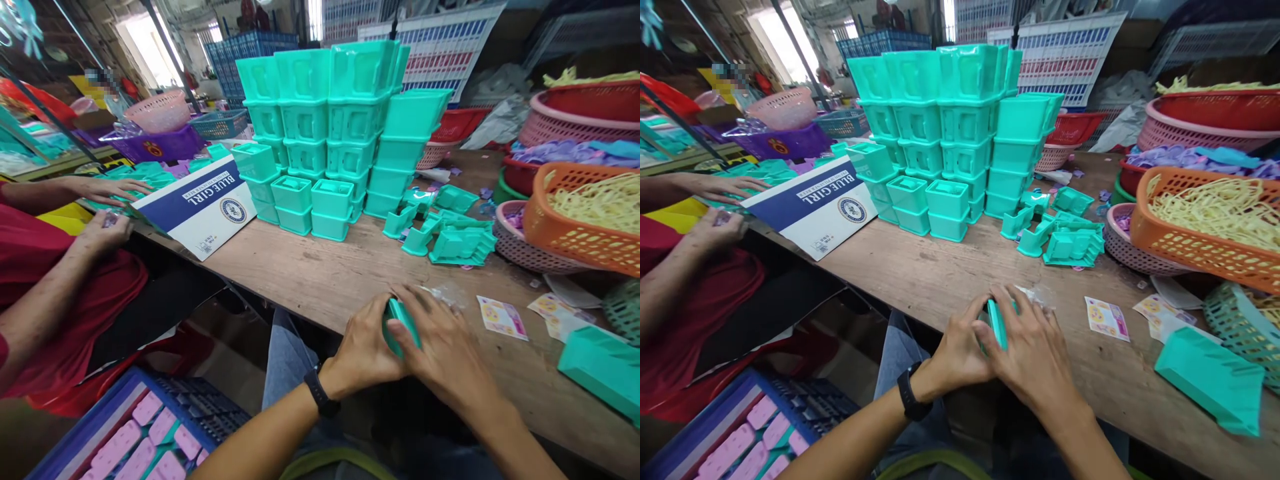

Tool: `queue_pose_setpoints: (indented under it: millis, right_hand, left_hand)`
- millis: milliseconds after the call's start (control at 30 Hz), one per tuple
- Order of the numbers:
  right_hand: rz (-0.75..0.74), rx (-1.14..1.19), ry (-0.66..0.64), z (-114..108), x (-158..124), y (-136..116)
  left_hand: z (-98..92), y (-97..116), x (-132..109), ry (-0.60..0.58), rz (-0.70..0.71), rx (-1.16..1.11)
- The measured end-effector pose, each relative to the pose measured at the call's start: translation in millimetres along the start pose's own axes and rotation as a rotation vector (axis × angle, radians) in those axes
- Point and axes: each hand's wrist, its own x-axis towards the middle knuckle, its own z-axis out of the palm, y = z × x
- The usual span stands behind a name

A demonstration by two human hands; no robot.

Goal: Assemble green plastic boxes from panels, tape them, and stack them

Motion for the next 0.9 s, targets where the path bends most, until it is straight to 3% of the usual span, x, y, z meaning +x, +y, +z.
queue_pose_setpoints:
  millis: [167, 267, 367, 467, 667, 900]
  right_hand:
    - [0.390, 0.606, 0.129, -2.7, -17.7, 31.5]
    - [0.555, 0.882, 0.175, 7.4, -27.5, 24.3]
    - [0.622, 0.987, 0.233, 16.0, -28.8, 4.7]
    - [0.592, 0.927, 0.342, 14.2, -23.4, -9.6]
    - [0.224, 0.530, 0.353, -0.5, -13.5, -18.8]
    - [0.205, 0.397, 0.352, -3.2, -9.2, -26.6]
  left_hand:
    - [-5.2, 6.6, -9.5, 0.061, -0.030, -0.010]
    - [-5.9, 7.0, -15.0, 0.093, 0.021, 0.019]
    - [-5.4, 4.8, -19.5, 0.098, 0.116, 0.047]
    - [-7.8, 7.2, -20.3, 0.044, 0.153, 0.064]
    - [-13.8, 26.8, -11.4, -0.069, 0.158, 0.305]
    - [-4.5, 28.2, -11.0, -0.023, 0.157, 0.198]
